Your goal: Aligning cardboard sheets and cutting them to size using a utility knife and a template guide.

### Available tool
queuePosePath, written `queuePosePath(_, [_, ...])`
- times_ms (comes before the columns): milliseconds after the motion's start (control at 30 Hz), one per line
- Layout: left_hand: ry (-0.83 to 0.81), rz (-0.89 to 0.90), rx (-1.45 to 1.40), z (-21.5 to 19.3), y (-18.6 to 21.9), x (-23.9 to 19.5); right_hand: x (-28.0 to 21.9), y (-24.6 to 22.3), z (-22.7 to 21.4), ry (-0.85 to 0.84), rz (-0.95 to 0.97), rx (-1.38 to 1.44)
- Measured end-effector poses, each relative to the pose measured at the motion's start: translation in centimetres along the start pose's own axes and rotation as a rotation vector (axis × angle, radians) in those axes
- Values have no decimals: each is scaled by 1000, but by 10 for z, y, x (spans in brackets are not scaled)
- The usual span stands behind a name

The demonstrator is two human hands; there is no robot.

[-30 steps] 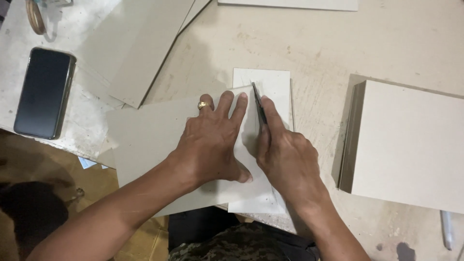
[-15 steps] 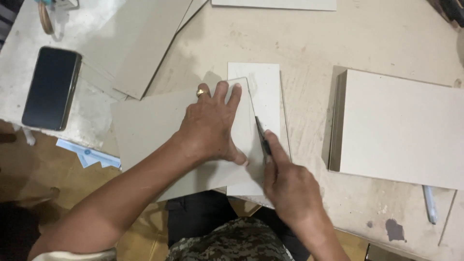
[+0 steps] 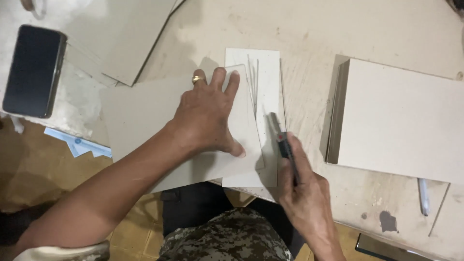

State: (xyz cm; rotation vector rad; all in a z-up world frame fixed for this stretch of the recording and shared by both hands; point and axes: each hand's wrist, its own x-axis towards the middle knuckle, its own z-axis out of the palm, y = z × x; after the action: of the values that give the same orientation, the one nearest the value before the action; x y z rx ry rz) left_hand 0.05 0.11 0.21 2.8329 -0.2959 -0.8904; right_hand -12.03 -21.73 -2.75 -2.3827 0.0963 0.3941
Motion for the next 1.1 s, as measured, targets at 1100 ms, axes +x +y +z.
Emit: queuePosePath(1100, [-42, -29, 93, 4, 0, 6, -63, -21, 5, -313, 339, -563])
